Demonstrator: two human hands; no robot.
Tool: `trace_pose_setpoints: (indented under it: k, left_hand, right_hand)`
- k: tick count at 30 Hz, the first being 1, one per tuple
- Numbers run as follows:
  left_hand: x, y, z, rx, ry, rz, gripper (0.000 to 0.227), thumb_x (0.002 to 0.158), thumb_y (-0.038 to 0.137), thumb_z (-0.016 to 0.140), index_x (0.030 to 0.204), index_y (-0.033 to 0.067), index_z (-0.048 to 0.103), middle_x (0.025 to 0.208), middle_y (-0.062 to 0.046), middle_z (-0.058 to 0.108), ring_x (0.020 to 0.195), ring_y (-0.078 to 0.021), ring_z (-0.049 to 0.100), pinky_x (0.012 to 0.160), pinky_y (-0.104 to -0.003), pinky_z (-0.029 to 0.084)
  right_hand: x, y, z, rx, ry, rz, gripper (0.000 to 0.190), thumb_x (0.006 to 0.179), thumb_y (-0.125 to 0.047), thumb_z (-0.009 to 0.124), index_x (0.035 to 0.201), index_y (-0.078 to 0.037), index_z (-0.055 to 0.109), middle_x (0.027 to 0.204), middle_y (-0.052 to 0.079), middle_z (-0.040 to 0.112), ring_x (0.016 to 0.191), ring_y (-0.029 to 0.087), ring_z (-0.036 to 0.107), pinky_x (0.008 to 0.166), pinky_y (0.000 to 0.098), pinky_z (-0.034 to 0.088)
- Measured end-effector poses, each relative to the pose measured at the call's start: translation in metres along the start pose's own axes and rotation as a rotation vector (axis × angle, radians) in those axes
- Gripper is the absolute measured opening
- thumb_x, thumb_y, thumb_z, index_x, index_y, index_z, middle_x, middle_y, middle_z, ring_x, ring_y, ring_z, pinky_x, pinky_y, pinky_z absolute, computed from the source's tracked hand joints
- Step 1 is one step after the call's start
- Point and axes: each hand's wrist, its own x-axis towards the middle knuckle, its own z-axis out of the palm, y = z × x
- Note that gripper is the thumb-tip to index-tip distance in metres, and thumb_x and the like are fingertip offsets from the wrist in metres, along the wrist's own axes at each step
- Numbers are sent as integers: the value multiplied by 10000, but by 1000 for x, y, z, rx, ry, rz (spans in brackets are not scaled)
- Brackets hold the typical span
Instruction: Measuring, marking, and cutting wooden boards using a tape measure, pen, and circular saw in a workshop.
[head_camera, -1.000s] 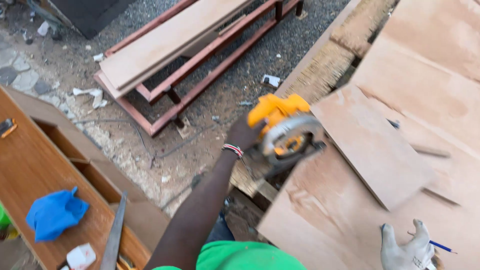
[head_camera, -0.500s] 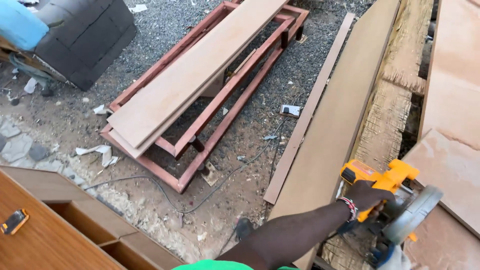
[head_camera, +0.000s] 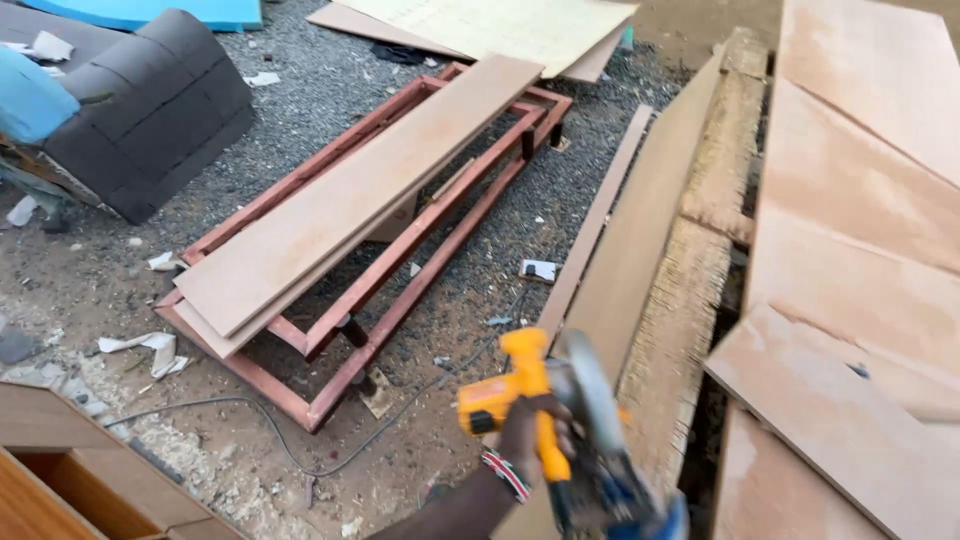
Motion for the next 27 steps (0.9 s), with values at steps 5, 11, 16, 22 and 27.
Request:
trace_pose_setpoints:
  k: [5, 11, 16, 22, 27]
  left_hand:
    - [-24, 43, -22, -246, 226, 356, 149, 782, 114, 755, 718, 106, 621, 640, -73, 584, 523, -236, 553, 501, -413, 505]
    - [8, 131, -75, -368, 332, 370, 170, 866, 110, 772, 832, 122, 606, 760, -60, 620, 686, -249, 612, 695, -434, 583]
    - [106, 190, -186, -223, 523, 232, 185, 856, 162, 732, 783, 177, 563, 722, -17, 610, 666, -234, 644, 655, -454, 514]
    - [118, 200, -298, 142, 705, -50, 152, 917, 234, 706, 839, 175, 589, 730, -40, 587, 598, -246, 618, 609, -443, 501]
    - [123, 152, -332, 279, 650, -205, 221, 911, 252, 805, 815, 185, 617, 679, -36, 620, 555, -239, 603, 558, -405, 518]
  right_hand:
    - [4, 70, 27, -171, -279, 255, 1031, 1146, -845, 424, 1444, 98, 717, 1261, 509, 782, 1071, 752, 765, 940, 782, 613]
    - [-66, 45, 127, -1461, -349, 22, 292, 1107, -448, 816, 997, -178, 825, 774, 23, 797, 736, 129, 736, 819, 257, 540]
    - [-38, 98, 121, -1289, -198, 42, 388, 1112, -362, 815, 849, -78, 843, 605, 105, 675, 574, 190, 552, 614, 352, 453]
    - [-53, 261, 56, -2019, -259, 336, 436, 1058, -799, 670, 1174, -406, 820, 1283, -8, 848, 1225, 162, 824, 1068, 354, 588]
    - [-235, 146, 178, -1707, -254, 343, 323, 1066, -475, 737, 1222, -220, 860, 1115, 28, 867, 1027, 231, 830, 927, 404, 645]
